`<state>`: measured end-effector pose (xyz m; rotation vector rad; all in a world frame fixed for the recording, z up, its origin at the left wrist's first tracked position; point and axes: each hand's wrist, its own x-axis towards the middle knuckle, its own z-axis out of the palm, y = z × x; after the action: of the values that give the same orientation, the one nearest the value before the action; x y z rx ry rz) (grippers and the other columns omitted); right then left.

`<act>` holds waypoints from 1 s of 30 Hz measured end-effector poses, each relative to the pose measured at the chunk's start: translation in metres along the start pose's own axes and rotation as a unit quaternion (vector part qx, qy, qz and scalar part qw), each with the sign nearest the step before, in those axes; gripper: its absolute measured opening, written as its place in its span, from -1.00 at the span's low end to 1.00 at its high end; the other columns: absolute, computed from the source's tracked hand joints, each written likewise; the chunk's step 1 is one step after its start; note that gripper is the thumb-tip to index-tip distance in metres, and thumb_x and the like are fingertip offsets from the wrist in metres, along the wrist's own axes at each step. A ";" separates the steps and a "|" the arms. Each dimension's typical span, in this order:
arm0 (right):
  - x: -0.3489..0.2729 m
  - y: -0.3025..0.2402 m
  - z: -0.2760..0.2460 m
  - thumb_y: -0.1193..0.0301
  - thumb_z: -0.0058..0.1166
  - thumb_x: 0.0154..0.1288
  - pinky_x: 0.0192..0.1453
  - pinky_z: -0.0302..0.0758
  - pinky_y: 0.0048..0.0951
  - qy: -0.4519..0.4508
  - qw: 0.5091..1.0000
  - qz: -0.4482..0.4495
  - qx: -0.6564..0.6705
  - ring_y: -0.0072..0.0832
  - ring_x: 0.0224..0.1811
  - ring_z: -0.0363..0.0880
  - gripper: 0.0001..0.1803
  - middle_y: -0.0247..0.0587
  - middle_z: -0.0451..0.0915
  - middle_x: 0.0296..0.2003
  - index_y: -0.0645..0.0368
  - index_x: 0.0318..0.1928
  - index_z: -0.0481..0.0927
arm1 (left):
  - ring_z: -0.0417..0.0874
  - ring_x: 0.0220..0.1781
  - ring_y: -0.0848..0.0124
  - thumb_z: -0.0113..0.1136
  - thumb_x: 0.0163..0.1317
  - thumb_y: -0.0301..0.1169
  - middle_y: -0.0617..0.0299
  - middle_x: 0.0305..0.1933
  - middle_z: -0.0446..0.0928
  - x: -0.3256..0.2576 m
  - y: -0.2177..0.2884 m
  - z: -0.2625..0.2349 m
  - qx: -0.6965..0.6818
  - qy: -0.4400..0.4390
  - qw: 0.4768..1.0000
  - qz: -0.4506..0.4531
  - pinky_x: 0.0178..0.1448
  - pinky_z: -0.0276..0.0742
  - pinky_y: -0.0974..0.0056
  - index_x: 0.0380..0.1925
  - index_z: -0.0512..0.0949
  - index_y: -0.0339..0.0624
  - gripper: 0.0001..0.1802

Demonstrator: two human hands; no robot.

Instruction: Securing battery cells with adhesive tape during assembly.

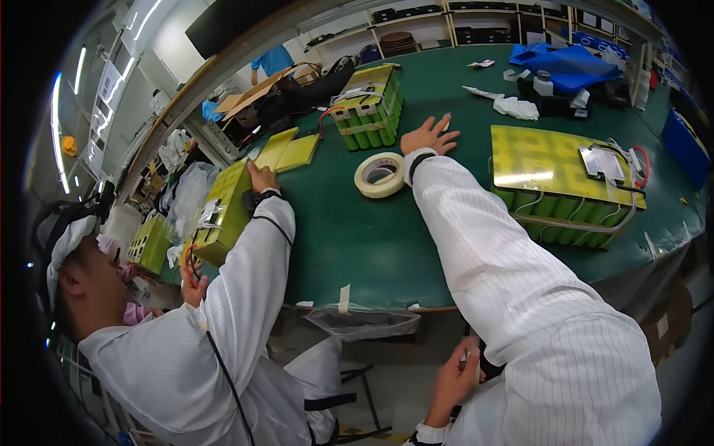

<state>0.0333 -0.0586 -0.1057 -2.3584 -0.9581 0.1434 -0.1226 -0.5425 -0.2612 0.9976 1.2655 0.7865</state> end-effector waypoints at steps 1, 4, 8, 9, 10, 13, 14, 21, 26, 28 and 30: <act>0.004 0.003 0.003 0.08 -0.09 0.34 0.53 -0.10 0.18 -0.001 1.000 -0.005 -0.011 0.36 0.51 -0.13 -0.24 -0.10 -0.28 0.59 -0.13 0.52 0.10 | 0.66 -0.38 0.43 0.05 0.45 -0.25 0.16 -0.40 0.62 0.003 0.000 0.004 0.001 -0.004 1.000 0.001 -0.25 0.59 0.30 0.23 0.43 -0.17 -0.58; 0.014 0.007 0.011 0.06 -0.12 0.35 0.54 -0.10 0.17 -0.009 0.999 -0.019 -0.033 0.37 0.51 -0.12 -0.24 -0.10 -0.29 0.59 -0.15 0.53 0.09 | 0.65 -0.41 0.44 0.06 0.45 -0.23 0.17 -0.43 0.62 0.008 -0.002 0.014 0.005 -0.014 1.000 0.008 -0.27 0.58 0.31 0.24 0.43 -0.14 -0.57; 0.040 0.015 0.014 0.08 -0.19 0.36 0.53 -0.16 0.22 0.021 0.999 0.001 -0.046 0.24 0.53 -0.10 -0.28 -0.12 -0.17 0.58 -0.12 0.52 0.15 | 0.65 -0.44 0.47 0.08 0.44 -0.21 0.19 -0.46 0.62 0.012 -0.002 0.029 0.010 -0.027 0.999 0.024 -0.29 0.57 0.32 0.26 0.43 -0.10 -0.55; 0.049 0.022 0.017 0.09 -0.24 0.37 0.53 -0.21 0.25 0.027 0.998 0.005 -0.056 0.16 0.53 -0.10 -0.29 -0.13 -0.11 0.57 -0.11 0.51 0.15 | 0.65 -0.45 0.47 0.08 0.44 -0.20 0.19 -0.47 0.62 0.015 0.000 0.033 0.012 -0.036 0.999 0.031 -0.30 0.57 0.32 0.26 0.43 -0.09 -0.55; 0.050 0.020 0.017 0.09 -0.24 0.37 0.53 -0.21 0.25 0.028 0.998 0.000 -0.049 0.16 0.53 -0.10 -0.29 -0.13 -0.11 0.57 -0.11 0.51 0.15 | 0.65 -0.45 0.48 0.09 0.44 -0.20 0.19 -0.48 0.62 0.021 0.002 0.033 0.013 -0.037 0.998 0.038 -0.31 0.57 0.32 0.27 0.43 -0.08 -0.55; 0.045 0.019 0.014 0.11 -0.27 0.40 0.53 -0.24 0.25 -0.045 0.996 -0.007 -0.078 0.11 0.54 -0.10 -0.30 -0.13 -0.07 0.56 -0.04 0.52 0.14 | 0.64 -0.48 0.49 0.10 0.44 -0.18 0.21 -0.51 0.62 0.035 0.010 0.038 0.016 -0.044 0.997 0.063 -0.33 0.56 0.33 0.28 0.43 -0.05 -0.54; 0.047 0.020 0.011 0.12 -0.29 0.42 0.53 -0.24 0.24 -0.047 0.995 0.000 -0.092 0.08 0.54 -0.10 -0.31 -0.11 -0.05 0.56 0.00 0.52 0.13 | 0.64 -0.49 0.50 0.10 0.44 -0.17 0.21 -0.52 0.62 0.038 0.013 0.041 0.018 -0.050 0.996 0.074 -0.33 0.56 0.33 0.28 0.43 -0.04 -0.53; 0.010 0.013 0.000 0.18 -0.37 0.50 0.49 -0.07 0.26 -0.050 0.988 -0.025 -0.145 0.04 0.51 0.04 -0.37 0.07 0.18 0.45 0.19 0.47 0.19 | 0.63 -0.53 0.54 0.12 0.44 -0.16 0.24 -0.58 0.60 0.036 0.039 0.049 0.049 -0.045 0.992 0.105 -0.39 0.54 0.35 0.28 0.45 -0.01 -0.54; -0.029 0.015 -0.008 0.25 -0.28 0.49 0.32 0.17 0.29 -0.016 0.982 -0.087 -0.166 -0.01 0.35 0.27 -0.52 0.04 0.43 0.25 0.16 0.29 0.42 | 0.64 -0.54 0.51 0.11 0.45 -0.18 0.26 -0.56 0.60 0.021 0.053 0.050 0.063 -0.026 0.995 0.079 -0.38 0.55 0.35 0.28 0.45 -0.02 -0.55; -0.037 0.021 -0.010 0.29 -0.19 0.48 0.19 0.30 0.21 0.025 0.979 -0.117 -0.168 -0.15 0.20 0.41 -0.65 -0.11 0.53 0.13 0.08 0.13 0.53 | 0.64 -0.55 0.48 0.11 0.45 -0.18 0.25 -0.54 0.60 0.018 0.060 0.051 0.006 -0.057 0.998 0.040 -0.39 0.56 0.34 0.28 0.44 -0.02 -0.54; -0.015 0.039 -0.006 0.29 -0.17 0.46 0.07 0.38 0.16 0.051 0.984 -0.099 -0.138 -0.13 0.15 0.45 -0.69 -0.08 0.54 0.07 0.08 0.08 0.52 | 0.64 -0.52 0.49 0.08 0.48 -0.23 0.24 -0.50 0.60 0.018 0.066 0.058 -0.012 -0.092 0.996 -0.003 -0.38 0.58 0.34 0.31 0.40 -0.05 -0.55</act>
<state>0.0476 -0.0932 -0.1242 -2.4703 -1.2190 -0.1987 -0.0588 -0.5097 -0.2066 1.0213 1.0979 0.6877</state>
